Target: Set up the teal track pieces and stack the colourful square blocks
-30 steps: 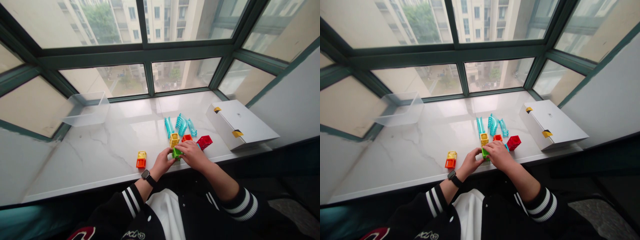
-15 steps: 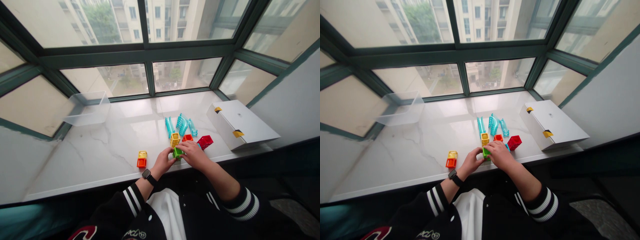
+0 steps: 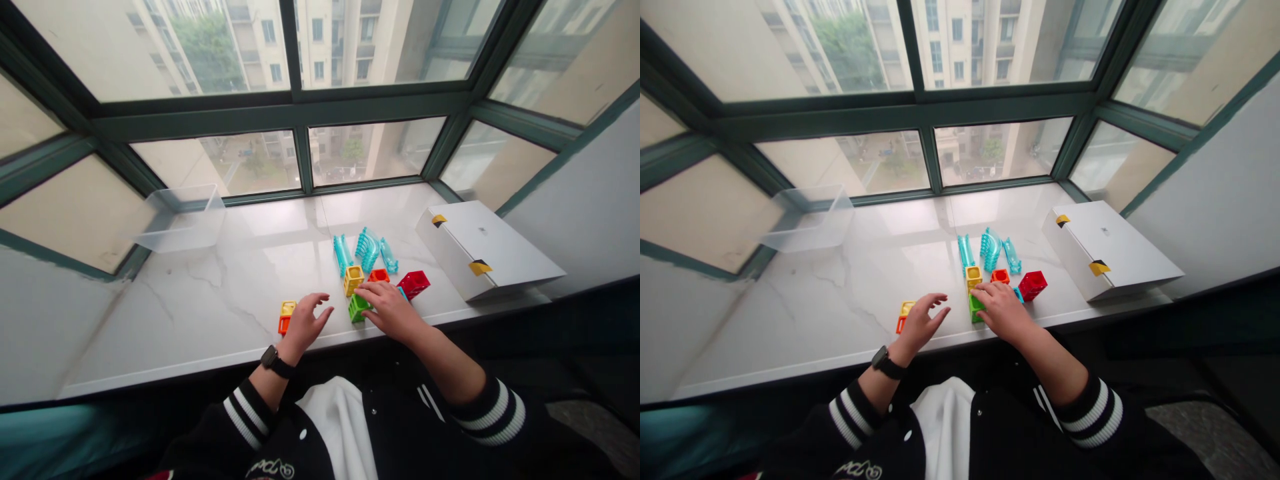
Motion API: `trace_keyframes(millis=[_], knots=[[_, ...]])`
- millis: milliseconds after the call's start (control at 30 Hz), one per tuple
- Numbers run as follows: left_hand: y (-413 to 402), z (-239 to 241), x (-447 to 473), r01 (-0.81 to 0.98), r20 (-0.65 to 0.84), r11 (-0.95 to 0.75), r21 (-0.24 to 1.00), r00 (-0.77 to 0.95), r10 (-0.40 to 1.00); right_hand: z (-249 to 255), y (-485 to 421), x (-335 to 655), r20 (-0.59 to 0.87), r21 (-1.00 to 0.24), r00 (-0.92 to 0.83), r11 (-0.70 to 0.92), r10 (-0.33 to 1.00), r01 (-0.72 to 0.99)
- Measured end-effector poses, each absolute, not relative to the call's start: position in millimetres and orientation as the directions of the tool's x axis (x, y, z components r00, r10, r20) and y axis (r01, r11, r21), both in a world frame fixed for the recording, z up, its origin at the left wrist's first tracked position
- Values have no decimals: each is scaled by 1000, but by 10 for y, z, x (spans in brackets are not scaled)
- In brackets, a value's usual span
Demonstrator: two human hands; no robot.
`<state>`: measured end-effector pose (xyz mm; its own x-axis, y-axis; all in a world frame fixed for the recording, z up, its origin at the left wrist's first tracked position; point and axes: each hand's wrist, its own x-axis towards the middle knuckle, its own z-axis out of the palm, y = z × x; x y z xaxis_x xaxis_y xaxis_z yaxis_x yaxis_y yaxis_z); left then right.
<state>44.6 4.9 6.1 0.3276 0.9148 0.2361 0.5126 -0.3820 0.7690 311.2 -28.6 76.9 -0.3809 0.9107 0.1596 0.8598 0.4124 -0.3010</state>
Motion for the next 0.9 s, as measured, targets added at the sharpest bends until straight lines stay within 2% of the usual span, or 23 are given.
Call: trace_keyframes(millis=[67,167,300,400,467,600,733,900], knots=[[70,74,187,635,313,-380,673,221,924,820,-311,3088,209,-323,-375,426,903,845],[75,-13,-147,762,328,-279,585,92,940,947,-360,2990,335,-378,-366,480,868,792],[34,-249,-352,793,251,-172,585,25,968,1101,-433,2758,491,-450,-331,559,806,696],[10,-359,-351,790,173,-97,606,-12,985,1142,-476,2588,531,-484,-297,572,793,663],[5,-368,-323,773,130,-104,626,28,991,1134,-497,2503,530,-503,-301,580,793,641],[3,-297,-277,705,96,-248,665,248,964,1022,-525,2376,451,-570,-375,585,810,577],[-1,-229,-266,596,133,-415,687,459,878,716,-520,2212,187,-625,-446,456,875,633],[14,-262,-286,522,177,-468,714,511,841,217,-424,1935,-67,-586,-440,322,895,743]])
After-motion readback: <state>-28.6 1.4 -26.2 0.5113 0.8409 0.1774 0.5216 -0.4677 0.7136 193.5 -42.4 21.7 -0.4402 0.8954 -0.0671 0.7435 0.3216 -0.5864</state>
